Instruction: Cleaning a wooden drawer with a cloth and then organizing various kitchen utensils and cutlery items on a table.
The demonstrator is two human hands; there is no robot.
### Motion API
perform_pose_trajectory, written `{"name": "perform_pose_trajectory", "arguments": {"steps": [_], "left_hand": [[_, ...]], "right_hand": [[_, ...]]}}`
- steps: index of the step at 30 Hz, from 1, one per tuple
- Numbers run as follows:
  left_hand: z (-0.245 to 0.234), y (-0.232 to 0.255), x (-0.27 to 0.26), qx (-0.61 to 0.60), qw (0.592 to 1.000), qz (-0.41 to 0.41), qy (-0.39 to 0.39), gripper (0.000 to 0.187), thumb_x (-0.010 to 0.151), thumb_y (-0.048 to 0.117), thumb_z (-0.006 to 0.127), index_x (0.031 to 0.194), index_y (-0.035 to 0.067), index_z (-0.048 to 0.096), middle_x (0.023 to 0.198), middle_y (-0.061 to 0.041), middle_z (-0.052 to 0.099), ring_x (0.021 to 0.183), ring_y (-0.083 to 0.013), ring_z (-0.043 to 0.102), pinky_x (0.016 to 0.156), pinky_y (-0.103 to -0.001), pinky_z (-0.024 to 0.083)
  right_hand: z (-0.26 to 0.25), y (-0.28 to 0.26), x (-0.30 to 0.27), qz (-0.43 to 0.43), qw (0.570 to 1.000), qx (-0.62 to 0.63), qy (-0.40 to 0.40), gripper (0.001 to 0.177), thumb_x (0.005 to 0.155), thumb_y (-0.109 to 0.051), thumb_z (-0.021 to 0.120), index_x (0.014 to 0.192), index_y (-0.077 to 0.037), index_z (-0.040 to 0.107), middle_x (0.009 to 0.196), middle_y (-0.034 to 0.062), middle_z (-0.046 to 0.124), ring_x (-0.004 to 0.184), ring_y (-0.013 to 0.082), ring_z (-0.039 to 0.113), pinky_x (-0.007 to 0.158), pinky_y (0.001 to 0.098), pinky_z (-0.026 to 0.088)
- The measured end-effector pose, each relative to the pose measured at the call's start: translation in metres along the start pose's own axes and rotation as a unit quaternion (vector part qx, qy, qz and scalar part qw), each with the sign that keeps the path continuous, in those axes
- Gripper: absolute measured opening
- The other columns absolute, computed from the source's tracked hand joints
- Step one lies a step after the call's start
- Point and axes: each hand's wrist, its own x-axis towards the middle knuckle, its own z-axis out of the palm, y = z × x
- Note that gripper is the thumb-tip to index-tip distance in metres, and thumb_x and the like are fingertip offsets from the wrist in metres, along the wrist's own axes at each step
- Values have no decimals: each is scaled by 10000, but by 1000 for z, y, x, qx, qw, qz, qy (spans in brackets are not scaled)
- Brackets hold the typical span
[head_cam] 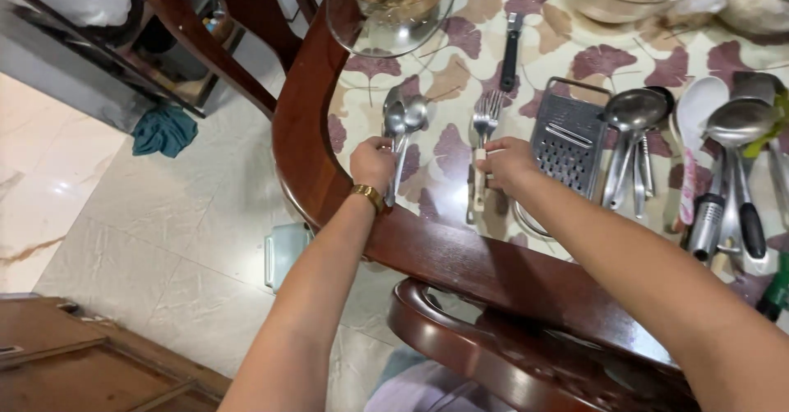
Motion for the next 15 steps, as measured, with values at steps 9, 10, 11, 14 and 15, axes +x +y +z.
{"name": "perform_pose_trajectory", "arguments": {"steps": [9, 10, 11, 14, 15], "left_hand": [[-1, 14, 7, 55, 996, 58, -31, 268, 820, 63, 770, 1087, 83, 763, 901, -112, 774, 825, -247, 738, 786, -381, 577], [-3, 19, 7, 55, 996, 59, -32, 268, 820, 63, 770, 1087, 83, 763, 901, -112, 774, 825, -247, 738, 786, -381, 577], [-6, 23, 7, 103, 991, 89, -18, 286, 787, 96, 803, 1069, 76, 760, 954, -125, 754, 865, -271, 725, 785, -401, 568], [-10, 39, 1, 165, 976, 145, -6, 287, 776, 127, 819, 1051, 72, 754, 1031, -136, 732, 928, -306, 708, 796, -431, 558], [-10, 44, -2, 180, 969, 168, -5, 262, 798, 125, 803, 1049, 74, 752, 1055, -135, 730, 951, -317, 705, 808, -442, 557]], "right_hand": [[16, -6, -23, -25, 984, -125, 122, 255, 844, -9, 799, 1065, -64, 684, 993, 133, 761, 823, 190, 730, 639, 307, 581], [19, -7, -25, -24, 984, -124, 123, 255, 844, -9, 799, 1065, -64, 684, 993, 133, 761, 823, 190, 730, 639, 307, 581], [21, -8, -27, -19, 983, -119, 141, 255, 833, -11, 808, 1049, -59, 681, 997, 130, 756, 822, 186, 734, 628, 303, 596], [21, -11, -32, -28, 978, -124, 166, 264, 813, -36, 833, 1017, -52, 666, 969, 127, 752, 781, 188, 737, 598, 303, 600], [19, -11, -34, -42, 975, -136, 171, 276, 805, -60, 849, 1002, -50, 656, 936, 126, 754, 741, 193, 736, 578, 307, 588]]}}
